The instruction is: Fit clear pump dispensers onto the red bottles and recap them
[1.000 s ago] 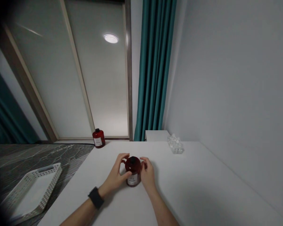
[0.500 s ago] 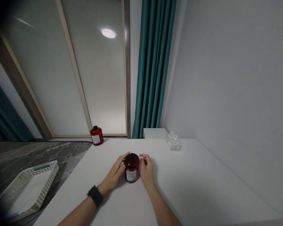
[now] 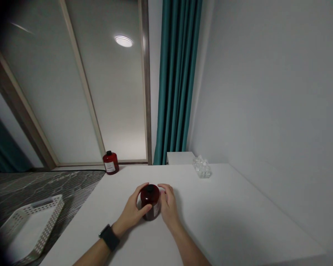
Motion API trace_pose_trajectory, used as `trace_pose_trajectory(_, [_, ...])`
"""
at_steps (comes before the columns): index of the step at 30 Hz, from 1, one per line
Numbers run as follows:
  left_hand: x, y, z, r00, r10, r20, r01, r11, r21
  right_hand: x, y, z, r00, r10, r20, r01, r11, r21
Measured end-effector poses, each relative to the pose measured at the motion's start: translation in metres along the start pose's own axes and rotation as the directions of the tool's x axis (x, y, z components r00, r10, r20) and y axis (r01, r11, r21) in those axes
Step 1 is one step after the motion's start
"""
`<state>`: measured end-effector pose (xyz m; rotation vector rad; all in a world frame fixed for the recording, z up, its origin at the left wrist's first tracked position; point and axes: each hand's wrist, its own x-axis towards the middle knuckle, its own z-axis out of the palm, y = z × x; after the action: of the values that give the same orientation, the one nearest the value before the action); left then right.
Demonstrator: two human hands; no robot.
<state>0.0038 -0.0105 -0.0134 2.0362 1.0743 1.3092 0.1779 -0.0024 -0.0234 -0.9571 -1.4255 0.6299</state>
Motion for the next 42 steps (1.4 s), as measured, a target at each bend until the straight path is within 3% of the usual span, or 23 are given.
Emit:
trace_pose_trajectory(3, [0.0,-0.002,0.001,0.989,0.116,-0.095,-0.103,0.985,0.136,0.0,-0.002,-0.003,0.99,-0.096,-0.105,0.082,0.988,-0.132])
trace_pose_trajectory(6, [0.002,-0.001,0.001,0.956,0.26,-0.133,-0.207,0.925,0.319,-0.002,-0.004,-0.005,0.981,-0.164,-0.099,0.143,0.971,-0.192])
trace_pose_trajectory(13, [0.006,-0.001,-0.004,0.952,0.305,-0.027,-0.244,0.811,0.532,-0.007,-0.005,-0.003,0.966,-0.258,-0.012,0.248,0.941,-0.232])
trace_pose_trajectory(18, [0.005,0.004,-0.003,0.938,0.334,0.093,-0.33,0.778,0.534,-0.008,-0.001,-0.001,0.975,-0.221,0.037,0.223,0.94,-0.257])
trace_pose_trajectory(22, [0.005,0.007,-0.001,0.944,0.312,0.107,-0.322,0.801,0.505,-0.01,0.004,0.0,0.989,-0.144,0.019,0.143,0.95,-0.276])
trace_pose_trajectory(34, [0.008,0.008,-0.004,0.961,0.255,0.109,-0.277,0.853,0.442,-0.004,0.007,-0.003,0.91,-0.393,0.129,0.412,0.834,-0.366])
trace_pose_trajectory(38, [0.008,0.009,-0.009,0.956,0.26,0.139,-0.294,0.873,0.388,-0.006,0.003,-0.004,0.893,-0.417,0.169,0.45,0.818,-0.359])
trace_pose_trajectory(42, [0.008,0.01,-0.008,0.96,0.253,0.118,-0.28,0.883,0.377,-0.008,-0.002,-0.005,0.907,-0.394,0.145,0.42,0.839,-0.345])
